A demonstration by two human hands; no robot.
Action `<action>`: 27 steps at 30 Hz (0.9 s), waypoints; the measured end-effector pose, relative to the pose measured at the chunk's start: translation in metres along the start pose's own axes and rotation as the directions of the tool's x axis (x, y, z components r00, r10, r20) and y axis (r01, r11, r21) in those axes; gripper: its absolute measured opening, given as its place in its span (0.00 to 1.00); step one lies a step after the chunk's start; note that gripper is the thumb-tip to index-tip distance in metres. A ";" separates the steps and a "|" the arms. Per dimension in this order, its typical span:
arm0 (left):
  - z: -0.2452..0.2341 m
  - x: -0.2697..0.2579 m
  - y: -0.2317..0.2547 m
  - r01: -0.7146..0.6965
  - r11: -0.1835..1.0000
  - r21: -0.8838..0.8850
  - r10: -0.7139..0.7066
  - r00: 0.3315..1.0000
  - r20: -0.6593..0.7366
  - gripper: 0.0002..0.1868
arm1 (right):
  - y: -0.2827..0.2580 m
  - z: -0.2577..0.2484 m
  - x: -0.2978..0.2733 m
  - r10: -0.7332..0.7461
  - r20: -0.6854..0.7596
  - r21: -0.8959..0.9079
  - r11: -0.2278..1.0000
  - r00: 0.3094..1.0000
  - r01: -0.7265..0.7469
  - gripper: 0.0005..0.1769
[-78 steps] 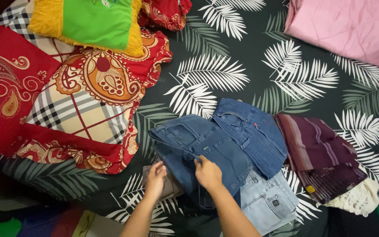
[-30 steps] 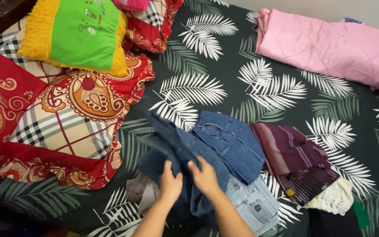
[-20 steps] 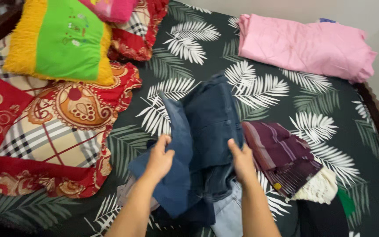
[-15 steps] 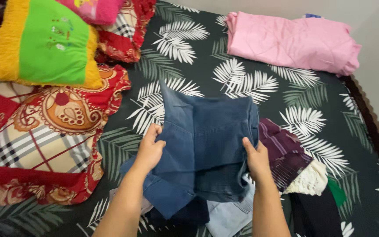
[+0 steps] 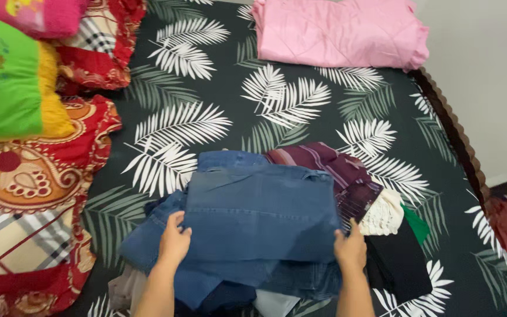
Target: The person picks up folded pants from a bed and places them onto a wardrobe shelf by hand.
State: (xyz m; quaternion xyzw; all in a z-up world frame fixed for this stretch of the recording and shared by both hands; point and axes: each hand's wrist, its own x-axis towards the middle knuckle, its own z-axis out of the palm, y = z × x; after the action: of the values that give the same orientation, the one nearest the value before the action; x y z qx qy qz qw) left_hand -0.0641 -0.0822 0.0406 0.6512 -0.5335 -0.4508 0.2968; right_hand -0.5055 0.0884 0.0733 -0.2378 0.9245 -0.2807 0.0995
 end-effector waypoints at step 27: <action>0.077 -0.053 0.016 -0.190 0.747 0.637 0.067 0.975 0.213 0.36 | 0.121 0.140 -0.015 0.431 0.046 0.477 0.783 0.901 -0.399 0.36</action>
State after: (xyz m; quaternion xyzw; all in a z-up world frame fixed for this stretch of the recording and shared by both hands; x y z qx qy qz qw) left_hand -0.1420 -0.0283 0.0364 0.6328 -0.7249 -0.2701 0.0328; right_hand -0.4946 0.1180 -0.1097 0.0127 0.8591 -0.4776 0.1836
